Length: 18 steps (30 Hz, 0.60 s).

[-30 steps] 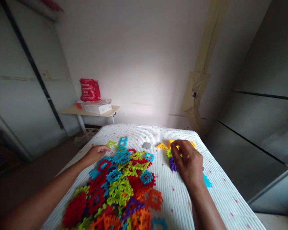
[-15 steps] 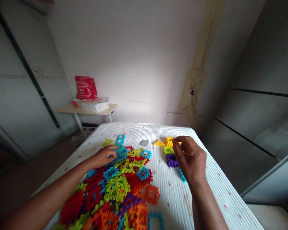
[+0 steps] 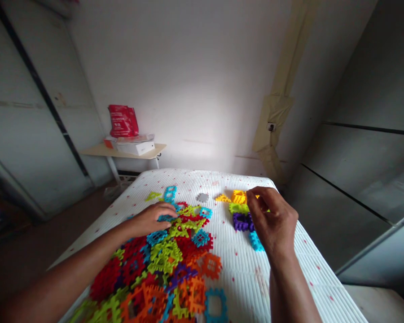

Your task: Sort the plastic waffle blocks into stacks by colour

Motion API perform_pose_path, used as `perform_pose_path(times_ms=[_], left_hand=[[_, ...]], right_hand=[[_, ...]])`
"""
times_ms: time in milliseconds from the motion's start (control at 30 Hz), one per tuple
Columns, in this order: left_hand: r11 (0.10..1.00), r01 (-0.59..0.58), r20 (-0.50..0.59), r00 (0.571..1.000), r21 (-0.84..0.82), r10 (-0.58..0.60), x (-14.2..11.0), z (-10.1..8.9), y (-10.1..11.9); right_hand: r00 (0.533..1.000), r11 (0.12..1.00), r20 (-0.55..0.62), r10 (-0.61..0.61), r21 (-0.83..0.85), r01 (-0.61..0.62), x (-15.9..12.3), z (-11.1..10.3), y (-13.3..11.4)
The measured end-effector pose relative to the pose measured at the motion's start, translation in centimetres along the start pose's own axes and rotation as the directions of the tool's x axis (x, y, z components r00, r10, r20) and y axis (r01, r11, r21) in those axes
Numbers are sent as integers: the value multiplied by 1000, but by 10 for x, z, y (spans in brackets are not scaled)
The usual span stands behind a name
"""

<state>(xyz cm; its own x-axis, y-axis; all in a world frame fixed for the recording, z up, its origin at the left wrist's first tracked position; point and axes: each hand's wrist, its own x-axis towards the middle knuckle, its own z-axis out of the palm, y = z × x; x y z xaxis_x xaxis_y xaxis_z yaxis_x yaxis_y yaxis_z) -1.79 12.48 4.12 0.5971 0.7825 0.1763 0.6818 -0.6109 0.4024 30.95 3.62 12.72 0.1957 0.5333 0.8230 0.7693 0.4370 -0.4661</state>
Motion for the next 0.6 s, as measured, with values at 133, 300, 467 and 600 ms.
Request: perform_pose_path(times_ms=[133,300,467,600], left_hand=[[999,-47,50,998,7,46,14,15,27],[999,-3,94,996,49,-2,19,24,34],[995,75,72,994,68,-80,15,26,29],[994,98,60,993,47,-100,13,27,30]], right_hand=[[999,1000,-42,-2,2,2,1,-8,-2],[997,998,-59,56,45,-53,2,-17,-1],[994,995,-71,81,67,-76,4,-19,2],[997,992,-52,62,109,-56,5,-19,2]])
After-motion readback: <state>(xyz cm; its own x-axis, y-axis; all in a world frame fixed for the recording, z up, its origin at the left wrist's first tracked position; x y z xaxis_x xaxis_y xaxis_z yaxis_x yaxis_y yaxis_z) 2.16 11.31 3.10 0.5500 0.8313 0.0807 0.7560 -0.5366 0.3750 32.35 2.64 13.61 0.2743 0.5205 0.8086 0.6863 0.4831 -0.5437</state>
